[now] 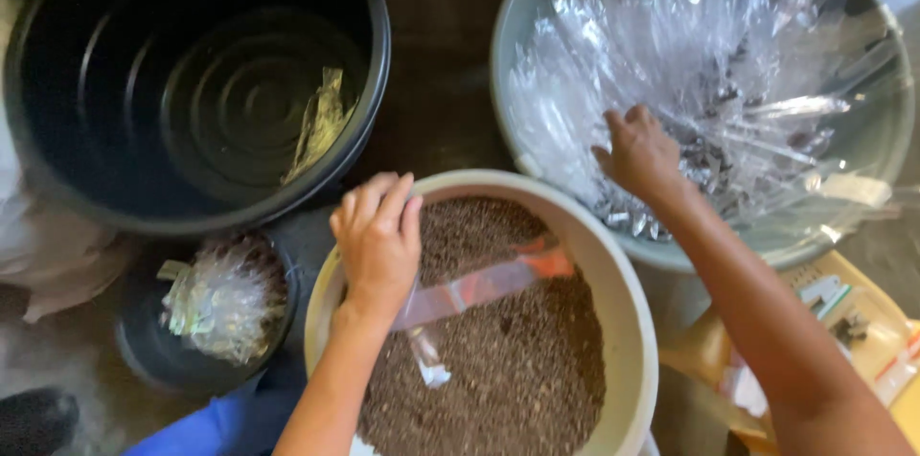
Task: The person fills small plastic bags with brown pellets from a bowl by hand and arranges the bags within the bowl.
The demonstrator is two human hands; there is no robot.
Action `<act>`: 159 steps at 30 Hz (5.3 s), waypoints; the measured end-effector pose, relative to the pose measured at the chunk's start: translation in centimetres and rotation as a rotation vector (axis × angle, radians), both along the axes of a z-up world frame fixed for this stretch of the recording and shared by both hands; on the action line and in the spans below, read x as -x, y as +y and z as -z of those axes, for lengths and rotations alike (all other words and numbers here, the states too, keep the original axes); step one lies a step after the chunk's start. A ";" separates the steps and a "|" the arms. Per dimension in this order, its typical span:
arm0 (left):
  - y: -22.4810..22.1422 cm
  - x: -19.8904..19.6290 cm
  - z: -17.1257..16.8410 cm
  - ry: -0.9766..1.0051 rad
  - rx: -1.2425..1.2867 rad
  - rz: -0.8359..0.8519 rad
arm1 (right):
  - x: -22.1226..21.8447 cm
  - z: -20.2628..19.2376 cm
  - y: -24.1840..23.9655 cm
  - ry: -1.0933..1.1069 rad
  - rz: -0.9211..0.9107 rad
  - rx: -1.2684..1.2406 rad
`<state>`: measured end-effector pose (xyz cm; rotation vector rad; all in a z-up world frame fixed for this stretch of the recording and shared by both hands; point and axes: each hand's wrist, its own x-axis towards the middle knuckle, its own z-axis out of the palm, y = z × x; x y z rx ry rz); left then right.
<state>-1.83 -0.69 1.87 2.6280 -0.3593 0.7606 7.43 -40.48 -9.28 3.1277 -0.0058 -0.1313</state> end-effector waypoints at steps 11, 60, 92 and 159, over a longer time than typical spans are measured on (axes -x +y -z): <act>-6.7 7.4 4.7 0.043 -0.134 0.486 | 8.9 -7.5 6.2 -0.104 -0.030 -0.666; 2.3 16.4 -24.1 0.467 1.254 0.643 | 19.5 -18.2 16.8 0.490 -0.102 -0.979; -3.9 13.4 -16.4 0.708 0.849 0.629 | 23.3 -24.1 16.8 -0.140 -0.428 -1.174; -7.9 7.2 -11.0 0.106 0.744 0.475 | 18.3 -13.6 3.6 -0.380 0.168 -1.070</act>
